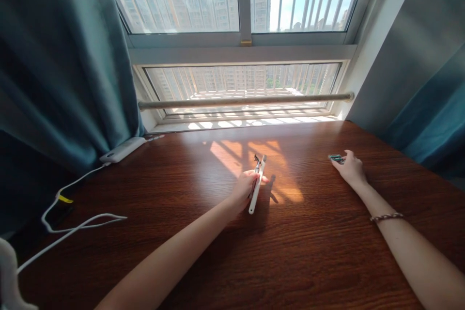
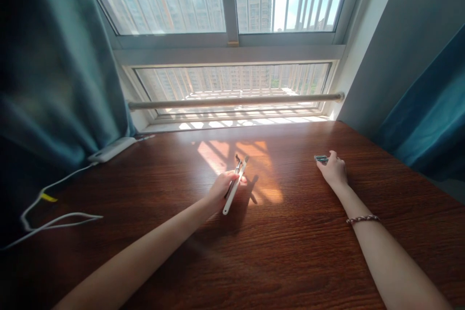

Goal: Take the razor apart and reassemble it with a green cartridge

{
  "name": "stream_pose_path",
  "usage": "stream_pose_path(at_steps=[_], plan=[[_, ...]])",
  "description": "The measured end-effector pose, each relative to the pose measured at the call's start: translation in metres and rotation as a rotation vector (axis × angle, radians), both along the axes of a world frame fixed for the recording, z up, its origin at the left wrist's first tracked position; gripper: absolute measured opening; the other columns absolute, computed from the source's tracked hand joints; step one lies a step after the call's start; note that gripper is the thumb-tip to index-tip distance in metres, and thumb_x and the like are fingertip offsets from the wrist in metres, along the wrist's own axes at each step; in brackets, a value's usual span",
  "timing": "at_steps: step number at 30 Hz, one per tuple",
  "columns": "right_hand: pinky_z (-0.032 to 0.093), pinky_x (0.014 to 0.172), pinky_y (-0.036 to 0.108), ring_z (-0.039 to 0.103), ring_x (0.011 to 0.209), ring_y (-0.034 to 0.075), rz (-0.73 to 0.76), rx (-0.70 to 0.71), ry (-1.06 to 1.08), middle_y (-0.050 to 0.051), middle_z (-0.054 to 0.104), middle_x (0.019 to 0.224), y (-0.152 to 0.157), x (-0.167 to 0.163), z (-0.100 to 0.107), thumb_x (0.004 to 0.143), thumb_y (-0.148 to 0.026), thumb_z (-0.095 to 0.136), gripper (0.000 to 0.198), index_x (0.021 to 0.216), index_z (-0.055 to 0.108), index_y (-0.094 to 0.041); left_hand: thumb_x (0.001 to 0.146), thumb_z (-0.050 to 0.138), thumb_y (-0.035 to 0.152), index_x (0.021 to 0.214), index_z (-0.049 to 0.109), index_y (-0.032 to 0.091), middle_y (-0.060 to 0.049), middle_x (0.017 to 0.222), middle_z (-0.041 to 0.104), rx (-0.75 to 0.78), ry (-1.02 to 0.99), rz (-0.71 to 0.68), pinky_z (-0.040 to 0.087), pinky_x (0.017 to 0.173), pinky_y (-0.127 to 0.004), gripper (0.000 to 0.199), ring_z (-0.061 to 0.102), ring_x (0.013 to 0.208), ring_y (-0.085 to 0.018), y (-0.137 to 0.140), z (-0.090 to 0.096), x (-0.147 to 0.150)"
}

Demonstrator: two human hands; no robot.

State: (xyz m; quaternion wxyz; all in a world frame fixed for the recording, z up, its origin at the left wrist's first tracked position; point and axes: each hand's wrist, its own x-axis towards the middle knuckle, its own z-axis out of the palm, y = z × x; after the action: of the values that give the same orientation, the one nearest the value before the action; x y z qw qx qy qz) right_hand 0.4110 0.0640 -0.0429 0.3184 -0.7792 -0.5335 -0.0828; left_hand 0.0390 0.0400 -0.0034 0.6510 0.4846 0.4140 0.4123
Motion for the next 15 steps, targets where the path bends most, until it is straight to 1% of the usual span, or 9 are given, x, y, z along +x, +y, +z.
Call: stream_pose_path(at_steps=[2, 3, 5, 9, 11, 12, 15], plan=[[0.043, 0.072, 0.037, 0.06, 0.081, 0.027, 0.046, 0.004, 0.012, 0.018, 0.063, 0.091, -0.002, -0.026, 0.005, 0.07, -0.044, 0.054, 0.059, 0.114, 0.041, -0.007, 0.069, 0.051, 0.026, 0.062, 0.063, 0.011, 0.004, 0.042, 0.04, -0.001, 0.023, 0.037, 0.017, 0.036, -0.019, 0.02, 0.03, 0.036, -0.005, 0.0, -0.002, -0.018], [0.044, 0.07, 0.035, 0.06, 0.079, 0.026, 0.08, 0.002, 0.018, 0.017, 0.063, 0.091, -0.003, -0.043, 0.008, 0.071, -0.046, 0.052, 0.06, 0.115, 0.04, -0.007, 0.069, 0.052, 0.027, 0.062, 0.063, 0.011, 0.005, 0.04, 0.037, -0.008, 0.033, 0.048, 0.017, 0.035, -0.019, 0.021, 0.029, 0.035, -0.005, 0.001, -0.002, -0.025], [0.045, 0.069, 0.031, 0.061, 0.076, 0.022, 0.182, -0.023, 0.021, 0.011, 0.064, 0.087, -0.007, -0.084, 0.012, 0.072, -0.047, 0.053, 0.058, 0.115, 0.041, -0.01, 0.069, 0.053, 0.029, 0.063, 0.062, 0.011, 0.006, 0.039, 0.034, -0.019, 0.043, 0.071, 0.015, 0.034, -0.019, 0.021, 0.026, 0.033, -0.004, 0.003, -0.004, -0.037], [0.043, 0.069, 0.026, 0.059, 0.078, 0.019, 0.374, -0.091, -0.01, 0.007, 0.063, 0.087, -0.012, -0.171, 0.018, 0.072, -0.044, 0.056, 0.048, 0.109, 0.046, -0.015, 0.069, 0.054, 0.03, 0.064, 0.061, 0.01, 0.007, 0.039, 0.032, -0.024, 0.035, 0.075, 0.013, 0.034, -0.018, 0.022, 0.023, 0.032, -0.003, 0.011, -0.005, -0.042], [0.042, 0.065, 0.026, 0.058, 0.075, 0.019, 0.402, -0.126, -0.015, 0.007, 0.062, 0.082, -0.012, -0.203, 0.019, 0.075, -0.043, 0.052, 0.04, 0.103, 0.049, -0.015, 0.07, 0.054, 0.031, 0.066, 0.061, 0.01, 0.008, 0.037, 0.03, -0.022, 0.027, 0.046, 0.014, 0.034, -0.018, 0.023, 0.023, 0.033, -0.003, 0.014, -0.004, -0.037], [0.041, 0.066, 0.027, 0.058, 0.076, 0.02, 0.399, -0.138, -0.018, 0.008, 0.062, 0.083, -0.011, -0.215, 0.019, 0.077, -0.043, 0.05, 0.039, 0.103, 0.048, -0.014, 0.07, 0.054, 0.031, 0.066, 0.061, 0.01, 0.008, 0.037, 0.03, -0.019, 0.024, 0.03, 0.016, 0.034, -0.018, 0.023, 0.024, 0.033, -0.003, 0.015, -0.004, -0.035], [0.04, 0.072, 0.032, 0.054, 0.086, 0.025, 0.377, -0.164, -0.028, 0.012, 0.059, 0.09, -0.008, -0.234, 0.02, 0.078, -0.043, 0.049, 0.041, 0.105, 0.047, -0.012, 0.07, 0.055, 0.032, 0.066, 0.059, 0.011, 0.008, 0.036, 0.033, -0.008, 0.02, -0.003, 0.016, 0.034, -0.018, 0.022, 0.022, 0.032, -0.003, 0.016, -0.005, -0.03]])
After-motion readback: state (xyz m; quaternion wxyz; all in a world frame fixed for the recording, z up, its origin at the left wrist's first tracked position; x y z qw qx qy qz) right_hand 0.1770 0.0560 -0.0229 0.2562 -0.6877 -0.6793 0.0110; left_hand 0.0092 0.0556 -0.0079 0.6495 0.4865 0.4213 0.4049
